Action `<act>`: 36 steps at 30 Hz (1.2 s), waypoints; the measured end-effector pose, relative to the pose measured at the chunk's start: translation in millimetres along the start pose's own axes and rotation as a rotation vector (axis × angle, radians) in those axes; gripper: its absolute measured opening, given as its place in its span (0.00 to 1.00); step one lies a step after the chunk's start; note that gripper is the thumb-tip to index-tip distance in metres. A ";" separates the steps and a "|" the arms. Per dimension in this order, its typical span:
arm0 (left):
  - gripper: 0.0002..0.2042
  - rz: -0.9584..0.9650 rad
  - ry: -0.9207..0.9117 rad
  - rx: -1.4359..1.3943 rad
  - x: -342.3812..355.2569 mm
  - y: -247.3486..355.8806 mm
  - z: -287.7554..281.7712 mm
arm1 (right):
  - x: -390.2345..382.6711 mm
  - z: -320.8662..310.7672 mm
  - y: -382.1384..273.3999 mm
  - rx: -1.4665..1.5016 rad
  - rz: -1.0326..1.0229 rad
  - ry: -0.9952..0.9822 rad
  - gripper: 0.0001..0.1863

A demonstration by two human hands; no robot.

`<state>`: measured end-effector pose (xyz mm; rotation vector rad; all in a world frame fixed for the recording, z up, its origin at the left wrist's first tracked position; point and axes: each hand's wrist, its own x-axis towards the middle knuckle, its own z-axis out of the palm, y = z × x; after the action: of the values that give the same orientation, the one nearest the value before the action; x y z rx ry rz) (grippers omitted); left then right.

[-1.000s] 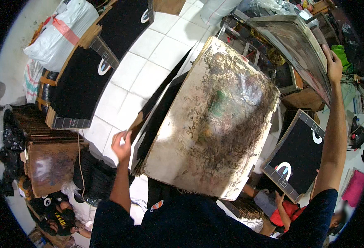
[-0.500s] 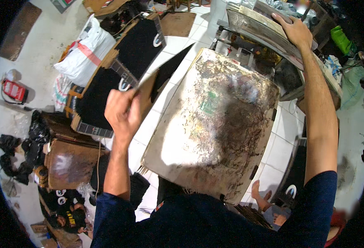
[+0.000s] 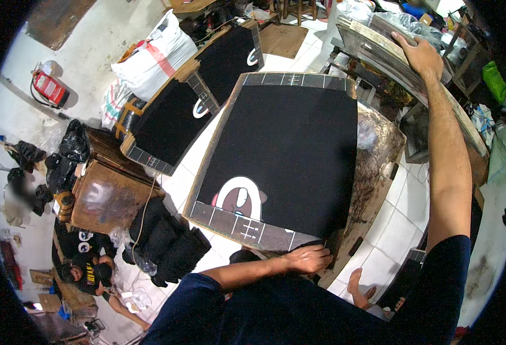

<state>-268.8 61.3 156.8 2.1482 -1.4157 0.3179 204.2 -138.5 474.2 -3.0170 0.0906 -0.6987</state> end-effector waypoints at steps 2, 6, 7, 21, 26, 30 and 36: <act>0.19 -0.057 -0.016 -0.039 -14.8 -9.6 13.6 | -2.6 -2.4 -3.2 0.002 0.021 -0.011 0.57; 0.33 -0.707 0.219 -0.014 -106.6 -88.7 -33.2 | -6.4 -3.9 -5.6 -0.011 0.026 0.053 0.56; 0.31 -1.247 0.164 -0.069 -143.8 -107.2 -53.3 | -6.6 -3.8 -5.0 -0.019 0.031 0.045 0.56; 0.23 -1.749 0.903 -0.365 -323.7 -172.9 -183.5 | -25.5 -14.2 -26.6 -0.009 0.173 0.116 0.47; 0.21 -1.704 0.820 -0.562 -279.8 -195.3 -143.5 | -33.1 -15.6 -40.7 -0.013 0.145 0.140 0.47; 0.23 -1.615 0.745 -0.593 -269.0 -201.3 -105.2 | -40.2 -14.1 -41.5 0.012 0.126 0.155 0.46; 0.20 -1.616 0.635 -0.446 -282.2 -181.2 -113.3 | -37.9 -7.8 -33.4 0.024 0.120 0.129 0.47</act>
<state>-212.7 397.3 60.8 1.8508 0.6751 0.0037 168.3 -102.9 466.5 -2.9115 0.2627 -0.8750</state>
